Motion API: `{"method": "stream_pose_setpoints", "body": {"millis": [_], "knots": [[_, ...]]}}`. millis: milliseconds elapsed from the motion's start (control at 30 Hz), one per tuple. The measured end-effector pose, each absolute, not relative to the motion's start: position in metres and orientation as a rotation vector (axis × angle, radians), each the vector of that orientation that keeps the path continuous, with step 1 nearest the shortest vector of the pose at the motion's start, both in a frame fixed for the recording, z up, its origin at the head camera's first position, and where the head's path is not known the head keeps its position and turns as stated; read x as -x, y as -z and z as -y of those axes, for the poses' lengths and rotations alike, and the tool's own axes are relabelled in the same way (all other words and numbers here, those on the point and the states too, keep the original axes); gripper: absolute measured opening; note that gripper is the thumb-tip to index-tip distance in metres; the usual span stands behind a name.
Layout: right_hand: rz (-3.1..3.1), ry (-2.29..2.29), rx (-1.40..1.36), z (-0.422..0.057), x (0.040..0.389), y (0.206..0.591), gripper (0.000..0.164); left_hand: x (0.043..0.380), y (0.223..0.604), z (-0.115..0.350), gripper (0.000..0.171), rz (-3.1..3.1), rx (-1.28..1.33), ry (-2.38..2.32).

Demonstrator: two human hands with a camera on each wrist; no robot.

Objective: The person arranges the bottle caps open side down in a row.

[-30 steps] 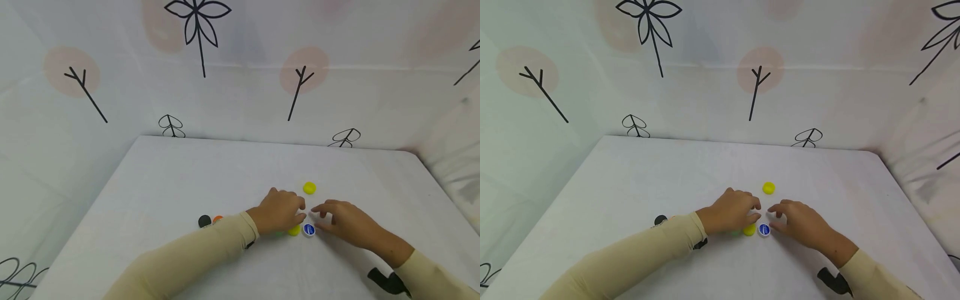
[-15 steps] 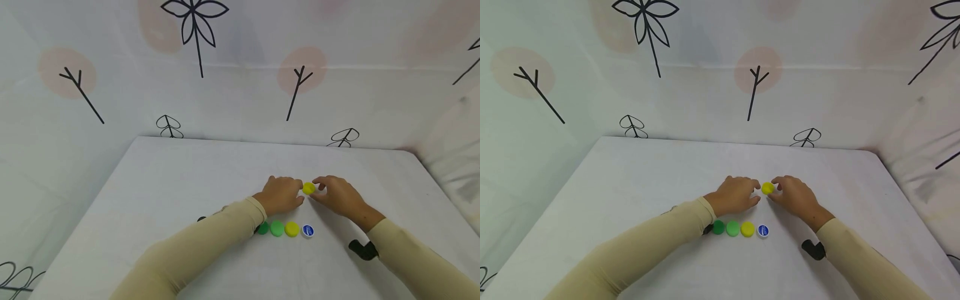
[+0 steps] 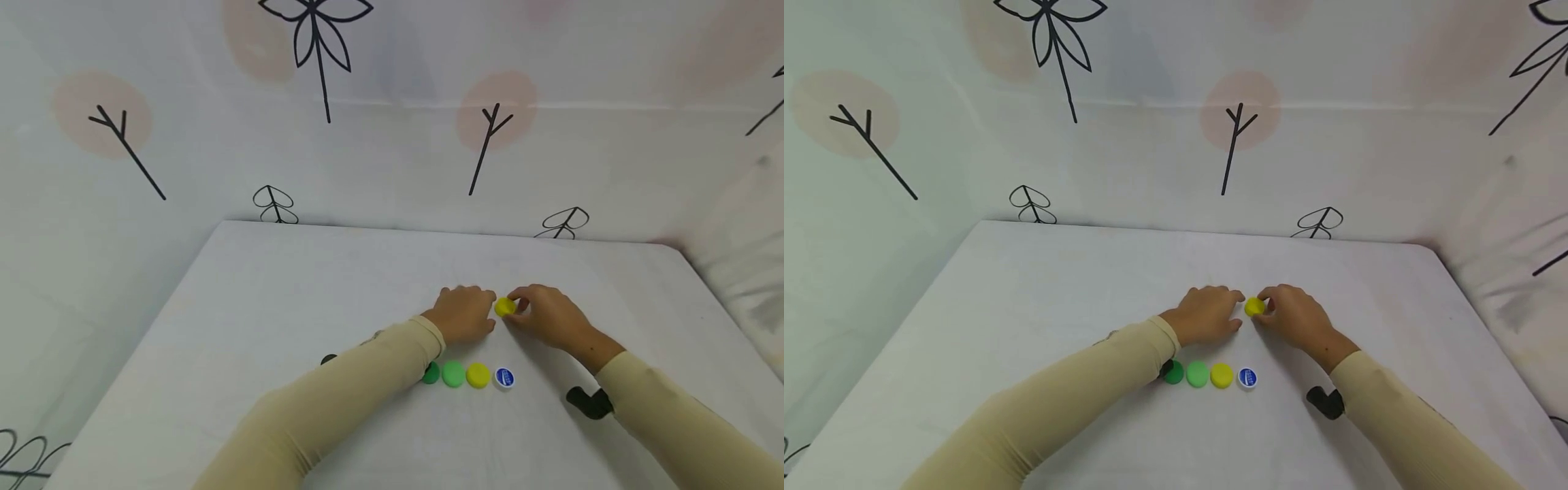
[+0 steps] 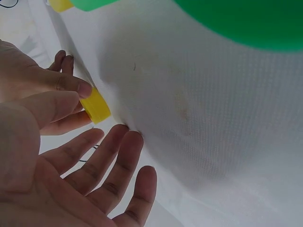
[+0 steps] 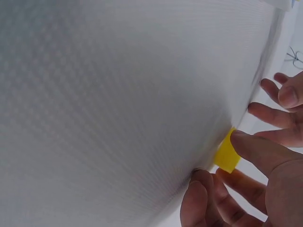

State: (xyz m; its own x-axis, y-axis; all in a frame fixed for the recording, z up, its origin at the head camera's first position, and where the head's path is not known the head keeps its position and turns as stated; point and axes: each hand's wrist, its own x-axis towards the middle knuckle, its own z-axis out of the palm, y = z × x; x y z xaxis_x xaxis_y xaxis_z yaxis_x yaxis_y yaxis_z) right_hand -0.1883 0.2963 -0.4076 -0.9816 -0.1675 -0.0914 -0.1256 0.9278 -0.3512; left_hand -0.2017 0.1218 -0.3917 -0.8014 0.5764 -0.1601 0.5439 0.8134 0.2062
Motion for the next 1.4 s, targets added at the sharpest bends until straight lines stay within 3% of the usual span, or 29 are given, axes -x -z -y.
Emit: {"method": "stream_pose_setpoints", "body": {"millis": [333, 867, 1400], "knots": [[-2.983, 0.507, 0.226, -0.294, 0.187, 0.406, 0.038, 0.202, 0.390, -0.120, 0.046, -2.771, -0.905, -0.197], [-3.035, 0.613, 0.276, -0.292, 0.172, 0.390, 0.030, 0.193, 0.379, -0.108, 0.044, -2.735, -0.884, -0.528], [-3.092, 0.760, 0.269, -0.286, 0.156, 0.371, 0.040, 0.188, 0.372, -0.096, 0.040, -2.847, -0.989, -0.709]]}}
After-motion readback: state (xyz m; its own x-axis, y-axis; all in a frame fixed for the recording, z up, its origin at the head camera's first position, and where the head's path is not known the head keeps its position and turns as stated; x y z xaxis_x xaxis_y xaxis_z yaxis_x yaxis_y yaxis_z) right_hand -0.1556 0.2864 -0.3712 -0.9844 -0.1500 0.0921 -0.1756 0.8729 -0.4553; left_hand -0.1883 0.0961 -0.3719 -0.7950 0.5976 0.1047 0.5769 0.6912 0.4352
